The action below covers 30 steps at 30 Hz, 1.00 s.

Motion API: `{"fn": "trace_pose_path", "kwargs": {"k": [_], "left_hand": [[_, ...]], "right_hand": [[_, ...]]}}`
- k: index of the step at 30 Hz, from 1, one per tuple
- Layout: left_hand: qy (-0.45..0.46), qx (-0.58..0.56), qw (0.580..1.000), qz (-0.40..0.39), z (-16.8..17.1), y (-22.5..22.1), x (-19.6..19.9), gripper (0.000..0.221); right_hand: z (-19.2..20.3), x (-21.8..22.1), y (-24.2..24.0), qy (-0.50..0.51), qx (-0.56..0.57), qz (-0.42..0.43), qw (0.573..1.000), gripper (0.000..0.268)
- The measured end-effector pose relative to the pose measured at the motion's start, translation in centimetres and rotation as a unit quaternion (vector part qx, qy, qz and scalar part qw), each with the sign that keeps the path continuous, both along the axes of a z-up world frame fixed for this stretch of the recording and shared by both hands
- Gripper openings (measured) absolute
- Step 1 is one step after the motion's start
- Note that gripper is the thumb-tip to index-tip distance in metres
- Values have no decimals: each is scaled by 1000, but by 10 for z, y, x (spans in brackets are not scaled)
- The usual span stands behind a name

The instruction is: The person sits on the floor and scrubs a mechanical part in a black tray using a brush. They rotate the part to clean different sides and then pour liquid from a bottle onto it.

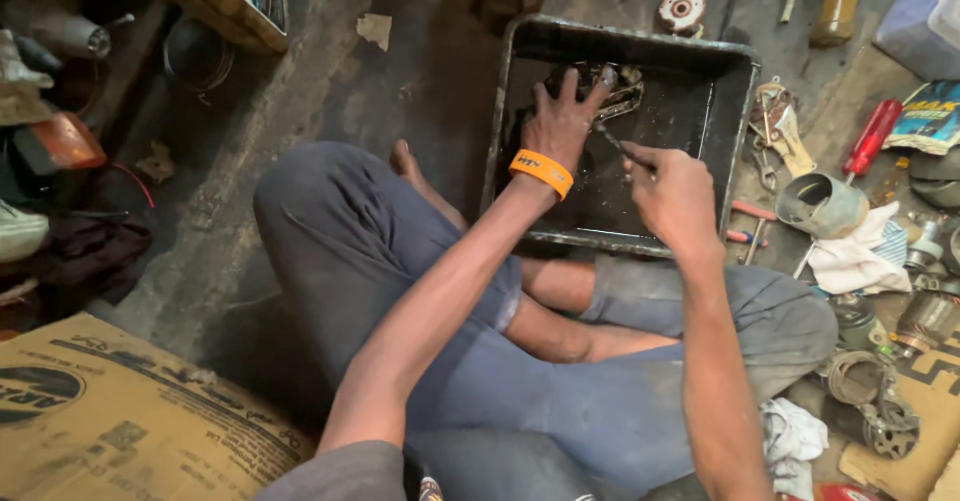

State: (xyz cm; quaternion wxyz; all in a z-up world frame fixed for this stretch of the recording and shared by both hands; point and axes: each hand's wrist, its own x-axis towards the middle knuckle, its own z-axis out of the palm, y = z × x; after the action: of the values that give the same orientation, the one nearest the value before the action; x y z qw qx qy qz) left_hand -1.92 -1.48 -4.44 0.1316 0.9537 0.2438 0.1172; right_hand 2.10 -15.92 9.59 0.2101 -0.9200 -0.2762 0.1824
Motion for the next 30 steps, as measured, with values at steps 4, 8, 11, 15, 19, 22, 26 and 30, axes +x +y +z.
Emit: {"fn": "trace_pose_path", "kwargs": {"k": [4, 8, 11, 15, 19, 22, 26, 30], "left_hand": [[-33, 15, 999, -5, -2, -13, -5, 67], [-29, 37, 999, -26, 2, -11, -4, 70], [-25, 15, 999, -44, 3, -13, -5, 69], [-22, 36, 998, -44, 3, -16, -4, 68], [-25, 42, 997, -55, 6, -17, -5, 60], [-17, 39, 997, -59, 9, -17, -6, 66], [-7, 8, 998, -58, 4, -24, -7, 63], [15, 4, 996, -89, 14, -21, -12, 74]], "right_hand": [[-4, 4, -15, -74, 34, 46, 996, 27], [-17, 17, -18, -45, 28, 17, 998, 30], [-31, 24, -26, -27, 68, 28, 997, 32], [-43, 35, -38, -41, 50, 8, 998, 19], [-49, 39, -41, -52, 62, 39, 996, 24], [-52, 41, -40, 5, 32, 8, 999, 24], [-49, 43, -47, -49, 83, 49, 994, 29], [-28, 29, -46, -48, 43, 54, 996, 20]]}}
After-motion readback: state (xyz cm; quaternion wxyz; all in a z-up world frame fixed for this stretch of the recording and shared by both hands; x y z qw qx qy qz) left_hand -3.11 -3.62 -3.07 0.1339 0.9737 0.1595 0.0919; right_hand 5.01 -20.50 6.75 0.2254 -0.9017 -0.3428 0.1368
